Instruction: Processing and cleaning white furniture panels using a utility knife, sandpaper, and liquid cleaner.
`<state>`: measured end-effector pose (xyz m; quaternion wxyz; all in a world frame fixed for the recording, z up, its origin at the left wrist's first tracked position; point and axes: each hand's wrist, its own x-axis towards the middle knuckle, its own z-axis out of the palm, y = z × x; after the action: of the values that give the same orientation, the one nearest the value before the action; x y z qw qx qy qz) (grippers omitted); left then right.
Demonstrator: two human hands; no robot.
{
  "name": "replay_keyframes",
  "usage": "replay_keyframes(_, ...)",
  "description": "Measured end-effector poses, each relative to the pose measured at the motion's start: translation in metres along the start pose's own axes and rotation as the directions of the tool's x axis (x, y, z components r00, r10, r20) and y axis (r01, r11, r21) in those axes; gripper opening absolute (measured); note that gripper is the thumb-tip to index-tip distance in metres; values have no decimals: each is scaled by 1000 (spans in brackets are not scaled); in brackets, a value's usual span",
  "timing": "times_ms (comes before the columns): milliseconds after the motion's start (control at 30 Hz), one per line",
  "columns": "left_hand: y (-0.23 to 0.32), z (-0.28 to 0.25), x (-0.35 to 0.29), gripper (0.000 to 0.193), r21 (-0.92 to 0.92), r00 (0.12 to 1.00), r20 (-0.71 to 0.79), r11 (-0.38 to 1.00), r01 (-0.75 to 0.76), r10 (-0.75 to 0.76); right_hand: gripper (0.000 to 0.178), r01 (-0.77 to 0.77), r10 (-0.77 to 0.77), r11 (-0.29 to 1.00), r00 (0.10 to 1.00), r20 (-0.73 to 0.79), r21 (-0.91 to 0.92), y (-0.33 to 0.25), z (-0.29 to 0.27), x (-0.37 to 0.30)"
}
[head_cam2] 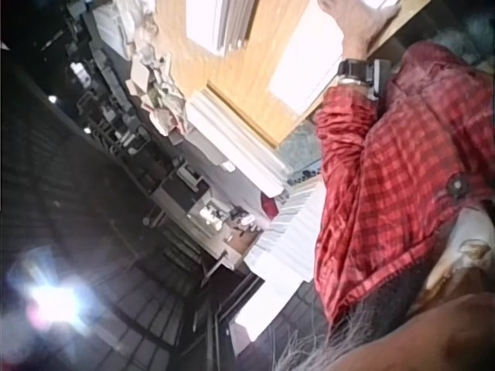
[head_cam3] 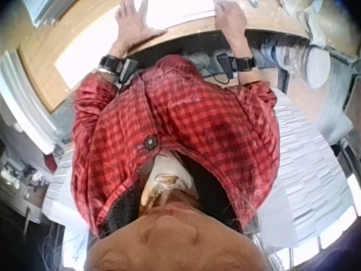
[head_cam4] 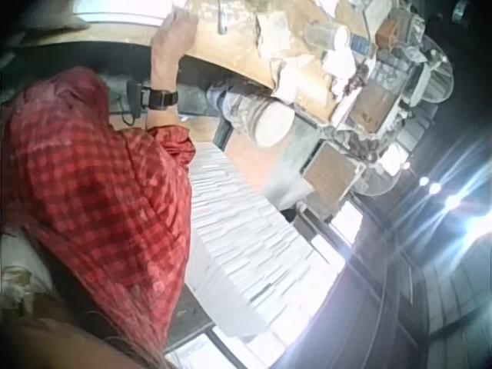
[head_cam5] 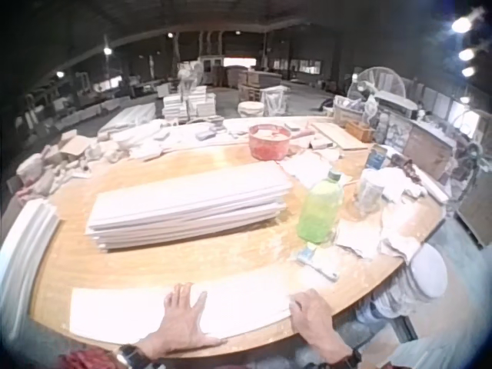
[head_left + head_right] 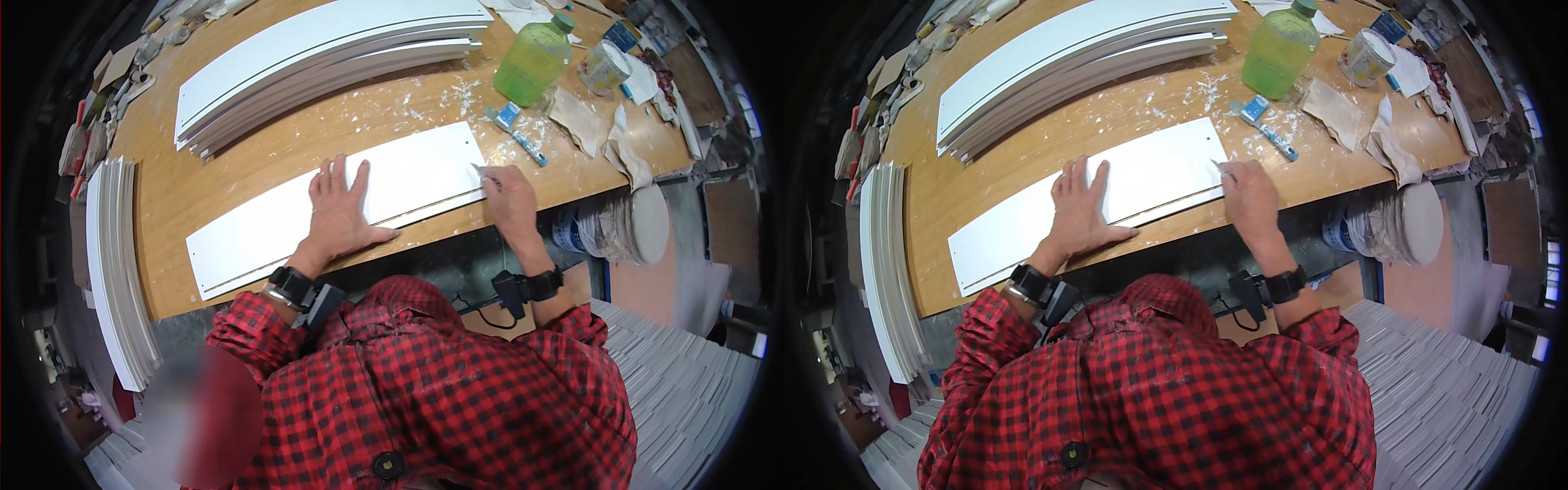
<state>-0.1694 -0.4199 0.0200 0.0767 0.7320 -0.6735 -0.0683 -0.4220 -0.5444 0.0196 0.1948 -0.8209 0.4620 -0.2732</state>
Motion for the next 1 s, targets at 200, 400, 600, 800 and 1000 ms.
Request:
replay_keyframes(200,-32,-2,-12,114,-180,988,74,977,-117,132,15,188,-174,975,977,122,-117,-98,76,-60)
replay_keyframes(400,-134,-49,-81,120,-89,942,328,995,-50,76,22,-130,117,987,984,-131,-90,-74,50,-38)
replay_keyframes(600,-181,-60,-129,117,9,966,257,1000,-5,3,18,-5,-32,948,993,-110,-318,-93,72,-53)
replay_keyframes(800,-185,-56,-134,114,33,985,172,999,-28,22,13,278,-328,930,923,200,240,-248,168,-95)
replay_keyframes(1000,-175,-42,-148,112,10,998,55,1000,-24,24,17,-186,159,966,976,-150,-180,-56,79,11)
